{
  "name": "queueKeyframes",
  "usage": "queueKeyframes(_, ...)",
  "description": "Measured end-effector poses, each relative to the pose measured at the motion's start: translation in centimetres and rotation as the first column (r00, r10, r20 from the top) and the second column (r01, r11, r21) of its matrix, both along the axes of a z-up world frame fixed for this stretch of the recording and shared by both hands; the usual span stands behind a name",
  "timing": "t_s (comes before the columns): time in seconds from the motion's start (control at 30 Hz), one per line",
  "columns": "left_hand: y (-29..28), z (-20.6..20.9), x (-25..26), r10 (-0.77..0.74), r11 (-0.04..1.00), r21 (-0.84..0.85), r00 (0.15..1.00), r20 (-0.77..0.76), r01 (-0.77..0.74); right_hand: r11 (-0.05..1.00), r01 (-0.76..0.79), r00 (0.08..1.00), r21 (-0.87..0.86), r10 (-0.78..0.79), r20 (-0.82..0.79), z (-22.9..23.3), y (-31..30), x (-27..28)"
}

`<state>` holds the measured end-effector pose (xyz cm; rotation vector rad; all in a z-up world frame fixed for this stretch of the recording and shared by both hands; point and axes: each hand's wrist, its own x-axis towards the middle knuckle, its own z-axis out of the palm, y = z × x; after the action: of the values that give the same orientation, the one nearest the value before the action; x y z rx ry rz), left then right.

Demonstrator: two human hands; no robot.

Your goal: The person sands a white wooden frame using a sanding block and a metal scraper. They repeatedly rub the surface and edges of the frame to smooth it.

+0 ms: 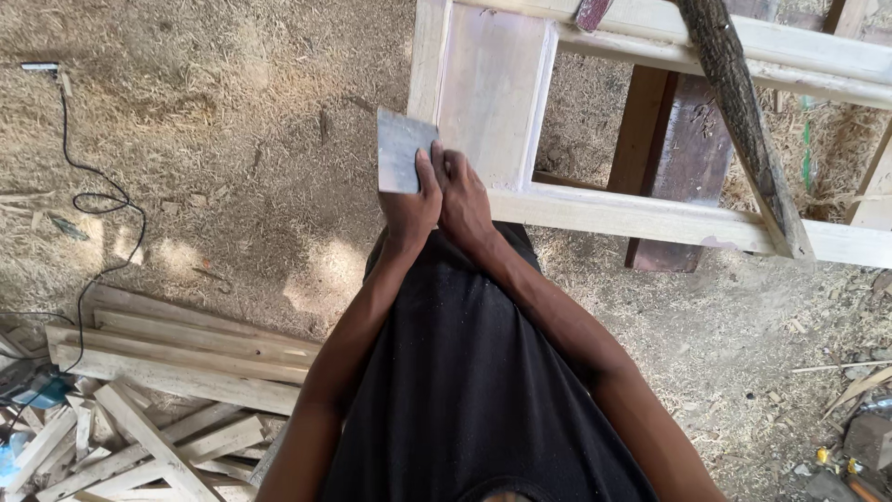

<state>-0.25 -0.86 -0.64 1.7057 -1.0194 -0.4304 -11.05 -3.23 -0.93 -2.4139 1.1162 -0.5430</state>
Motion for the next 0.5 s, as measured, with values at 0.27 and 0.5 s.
queueKeyframes(0.27, -0.8, 1.4, 0.0, 0.019, 0.999, 0.039, 0.995, 0.099, -0.023, 0.997, 0.034, 0.999, 0.066, -0.034, 0.002, 0.9, -0.5, 0.1)
queueKeyframes(0.5, -1.6, 1.7, 0.2, 0.043, 0.997, 0.059, 0.997, 0.063, -0.047, 0.995, 0.011, 0.999, 0.104, -0.016, 0.042, 1.0, -1.3, 0.6)
